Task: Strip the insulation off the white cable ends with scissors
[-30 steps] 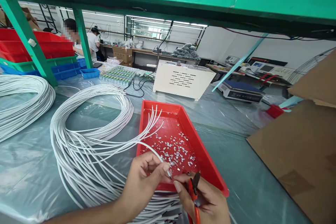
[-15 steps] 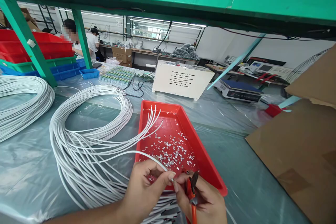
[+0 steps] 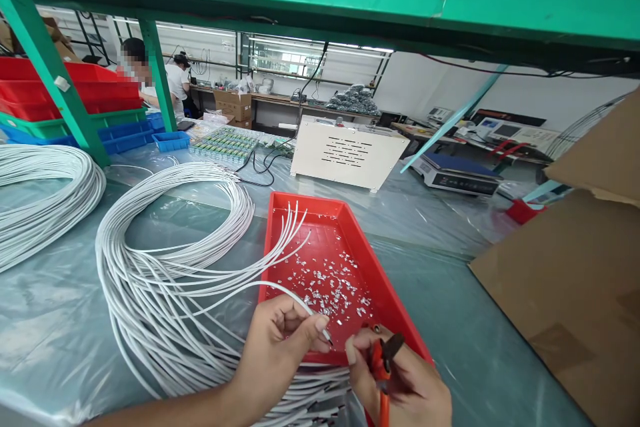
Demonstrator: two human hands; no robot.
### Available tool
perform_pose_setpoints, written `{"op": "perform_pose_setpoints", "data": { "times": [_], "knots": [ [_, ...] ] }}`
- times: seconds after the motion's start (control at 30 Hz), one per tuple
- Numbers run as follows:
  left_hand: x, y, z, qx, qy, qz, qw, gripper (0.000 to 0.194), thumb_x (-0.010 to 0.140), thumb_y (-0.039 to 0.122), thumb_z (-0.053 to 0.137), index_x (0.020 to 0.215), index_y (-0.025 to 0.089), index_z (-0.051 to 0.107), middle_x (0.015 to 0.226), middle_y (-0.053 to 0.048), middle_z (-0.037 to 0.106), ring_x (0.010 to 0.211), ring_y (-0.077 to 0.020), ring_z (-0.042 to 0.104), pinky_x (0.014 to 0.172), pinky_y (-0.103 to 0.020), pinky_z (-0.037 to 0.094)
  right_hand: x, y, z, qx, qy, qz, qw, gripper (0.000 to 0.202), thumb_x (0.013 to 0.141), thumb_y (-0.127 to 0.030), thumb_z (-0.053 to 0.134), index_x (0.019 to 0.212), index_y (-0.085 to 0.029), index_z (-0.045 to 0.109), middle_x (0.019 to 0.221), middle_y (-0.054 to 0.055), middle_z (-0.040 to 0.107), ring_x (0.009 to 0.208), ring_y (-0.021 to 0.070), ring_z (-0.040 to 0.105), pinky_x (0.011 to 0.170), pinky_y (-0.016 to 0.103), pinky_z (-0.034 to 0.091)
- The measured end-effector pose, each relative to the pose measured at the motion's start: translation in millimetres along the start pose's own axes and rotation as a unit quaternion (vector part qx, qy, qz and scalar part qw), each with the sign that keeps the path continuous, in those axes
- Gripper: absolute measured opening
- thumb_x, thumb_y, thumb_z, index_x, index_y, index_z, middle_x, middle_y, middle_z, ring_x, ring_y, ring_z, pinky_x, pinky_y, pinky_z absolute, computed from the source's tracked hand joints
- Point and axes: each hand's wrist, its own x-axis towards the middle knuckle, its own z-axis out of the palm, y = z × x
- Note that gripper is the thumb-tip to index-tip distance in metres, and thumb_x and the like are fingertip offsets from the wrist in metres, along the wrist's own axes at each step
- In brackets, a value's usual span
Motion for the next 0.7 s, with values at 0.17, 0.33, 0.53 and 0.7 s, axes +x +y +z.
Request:
{"op": "perform_pose_setpoints", "data": {
  "times": [0.17,0.33,0.53,0.7],
  "knots": [
    [0,-3,-0.3,-0.011,-0.014,0.01,1.0,0.021,0.074,0.031,0.064,0.066,0.012,0.059,0.061,-0.003,0.063,0.058,-0.0129,0.059,0.059,-0.023,0.048,1,5,3,0.009,-0.04,0.003,0.999,0.006,0.072,-0.021,0.06,0.067,-0.019,0.059,0.054,-0.002,0.055,0.044,0.0113,0.05,0.045,0.021,0.04],
    [-2,-4,-0.3,0.034,-0.004,0.036,0.999,0.021,0.075,0.028,0.063,0.062,0.012,0.059,0.06,-0.004,0.064,0.058,-0.0131,0.058,0.058,-0.022,0.046,-1,9,6,0.014,-0.054,-0.013,0.998,0.004,0.072,-0.018,0.059,0.068,-0.018,0.059,0.055,-0.002,0.054,0.046,0.0119,0.051,0.045,0.021,0.038],
    [-6,-3,0.1,0.13,0.007,0.067,0.989,0.023,0.076,0.027,0.061,0.059,0.012,0.059,0.059,-0.005,0.062,0.057,-0.0146,0.055,0.056,-0.024,0.043,-2,10,7,-0.045,-0.057,-0.045,0.996,0.01,0.073,-0.018,0.055,0.063,-0.019,0.054,0.052,-0.003,0.046,0.043,0.0103,0.045,0.043,0.021,0.035],
    [-5,-2,2.2,0.108,0.0,0.056,0.993,0.023,0.075,0.028,0.061,0.059,0.012,0.058,0.058,-0.004,0.062,0.056,-0.0137,0.055,0.055,-0.023,0.043,-4,10,7,-0.076,-0.064,-0.071,0.992,0.01,0.073,-0.015,0.05,0.064,-0.019,0.05,0.053,-0.003,0.047,0.043,0.0102,0.046,0.044,0.021,0.036]
  ]
}}
